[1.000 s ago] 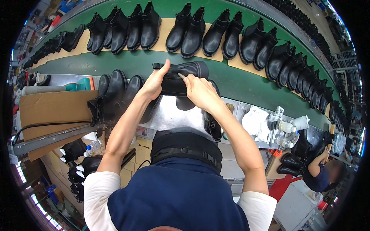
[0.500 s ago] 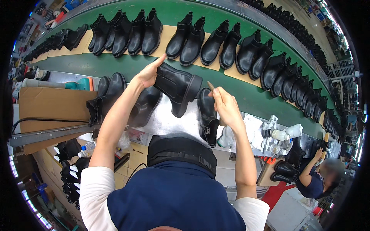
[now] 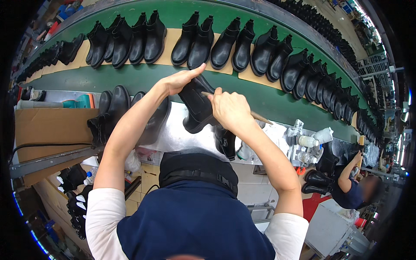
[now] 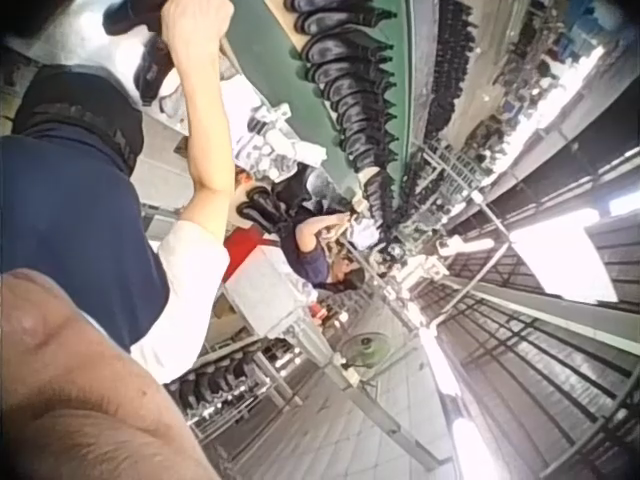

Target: The recorder is inspecting and cleaning black Chelsea-style boots on a factory production line, checking soles and uppers.

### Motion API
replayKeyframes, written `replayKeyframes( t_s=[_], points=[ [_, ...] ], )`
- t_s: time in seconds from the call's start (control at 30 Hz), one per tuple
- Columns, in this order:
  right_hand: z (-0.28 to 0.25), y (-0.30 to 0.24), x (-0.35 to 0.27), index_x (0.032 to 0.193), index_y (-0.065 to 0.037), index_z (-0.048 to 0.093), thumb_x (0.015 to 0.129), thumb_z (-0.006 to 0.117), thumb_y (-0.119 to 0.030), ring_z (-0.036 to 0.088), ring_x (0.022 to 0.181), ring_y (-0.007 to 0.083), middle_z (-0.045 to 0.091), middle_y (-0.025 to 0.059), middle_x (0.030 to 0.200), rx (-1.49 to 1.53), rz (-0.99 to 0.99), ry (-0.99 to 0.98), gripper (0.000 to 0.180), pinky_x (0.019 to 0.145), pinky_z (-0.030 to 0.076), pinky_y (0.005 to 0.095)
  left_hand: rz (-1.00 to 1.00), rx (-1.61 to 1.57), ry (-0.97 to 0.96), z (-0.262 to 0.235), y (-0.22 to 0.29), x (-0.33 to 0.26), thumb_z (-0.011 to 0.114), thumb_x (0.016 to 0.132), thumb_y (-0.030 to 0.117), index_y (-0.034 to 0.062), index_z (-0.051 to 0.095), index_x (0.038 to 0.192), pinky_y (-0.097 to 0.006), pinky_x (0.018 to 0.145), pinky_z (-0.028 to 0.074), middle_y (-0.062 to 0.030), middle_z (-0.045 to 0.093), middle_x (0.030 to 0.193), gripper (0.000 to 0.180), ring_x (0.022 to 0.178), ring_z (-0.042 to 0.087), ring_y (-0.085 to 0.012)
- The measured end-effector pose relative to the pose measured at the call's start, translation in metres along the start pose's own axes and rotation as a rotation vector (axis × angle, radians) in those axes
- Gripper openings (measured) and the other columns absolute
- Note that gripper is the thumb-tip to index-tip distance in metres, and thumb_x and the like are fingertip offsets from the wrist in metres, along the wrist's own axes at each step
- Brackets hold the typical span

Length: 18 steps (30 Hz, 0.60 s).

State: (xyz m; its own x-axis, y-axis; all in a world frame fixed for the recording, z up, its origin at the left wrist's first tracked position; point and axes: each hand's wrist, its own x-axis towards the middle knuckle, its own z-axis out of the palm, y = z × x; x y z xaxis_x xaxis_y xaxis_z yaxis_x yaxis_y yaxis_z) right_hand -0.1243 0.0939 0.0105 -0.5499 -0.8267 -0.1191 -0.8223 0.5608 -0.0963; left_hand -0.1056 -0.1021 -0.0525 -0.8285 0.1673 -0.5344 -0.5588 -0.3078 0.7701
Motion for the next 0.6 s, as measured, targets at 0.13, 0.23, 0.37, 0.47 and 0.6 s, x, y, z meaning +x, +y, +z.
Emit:
replayKeyframes(
  t_s=[0.13,0.23,0.37,0.47,0.6],
  points=[
    [-0.001,0.002,0.007,0.086,0.005,0.06,0.094,0.043,-0.026,0.065,0.061,0.0354,0.063,0.0203,0.065,0.014,0.107,-0.027,0.036,0.057,0.053,0.0414,-0.05,0.098,-0.072,0.001,0.0,0.016,0.046,0.089,0.058,-0.0037,0.059,0.109,-0.031,0.085,0.049,-0.0136,0.063,0.106,0.066,0.098,0.06,-0.0174],
    [0.003,0.007,0.004,0.087,0.003,0.061,0.094,0.043,-0.027,0.064,0.063,0.0363,0.063,0.0214,0.068,0.038,0.152,-0.016,0.036,0.058,0.052,0.0429,-0.004,0.088,-0.031,0.001,-0.003,0.024,0.045,0.089,0.059,-0.0071,0.056,0.112,-0.032,0.085,0.05,-0.0147,0.062,0.107,0.07,0.098,0.06,-0.018],
    [-0.003,0.018,0.003,0.087,-0.001,0.062,0.093,0.042,-0.028,0.064,0.071,0.0382,0.064,0.0214,0.07,0.189,0.168,-0.04,0.034,0.064,0.052,0.045,-0.062,0.164,-0.012,-0.002,-0.006,0.038,0.046,0.087,0.061,-0.0082,0.047,0.122,-0.033,0.086,0.049,-0.0163,0.058,0.115,0.078,0.099,0.059,-0.019],
    [-0.003,0.011,0.003,0.089,-0.003,0.062,0.093,0.044,-0.028,0.064,0.074,0.0382,0.064,0.0215,0.071,0.013,0.175,-0.14,0.031,0.067,0.051,0.0455,-0.06,0.22,0.005,0.0,-0.006,0.043,0.046,0.086,0.063,-0.0082,0.044,0.126,-0.034,0.088,0.048,-0.0175,0.056,0.118,0.082,0.101,0.059,-0.0202],
    [-0.015,0.03,0.005,0.097,-0.003,0.062,0.093,0.044,-0.031,0.064,0.076,0.0391,0.064,0.0218,0.077,0.027,0.158,-0.234,0.034,0.068,0.051,0.0447,-0.047,0.212,-0.106,0.015,0.009,0.027,0.046,0.085,0.064,-0.0076,0.047,0.123,-0.034,0.088,0.048,-0.0185,0.058,0.116,0.081,0.102,0.059,-0.0211]
  ],
)
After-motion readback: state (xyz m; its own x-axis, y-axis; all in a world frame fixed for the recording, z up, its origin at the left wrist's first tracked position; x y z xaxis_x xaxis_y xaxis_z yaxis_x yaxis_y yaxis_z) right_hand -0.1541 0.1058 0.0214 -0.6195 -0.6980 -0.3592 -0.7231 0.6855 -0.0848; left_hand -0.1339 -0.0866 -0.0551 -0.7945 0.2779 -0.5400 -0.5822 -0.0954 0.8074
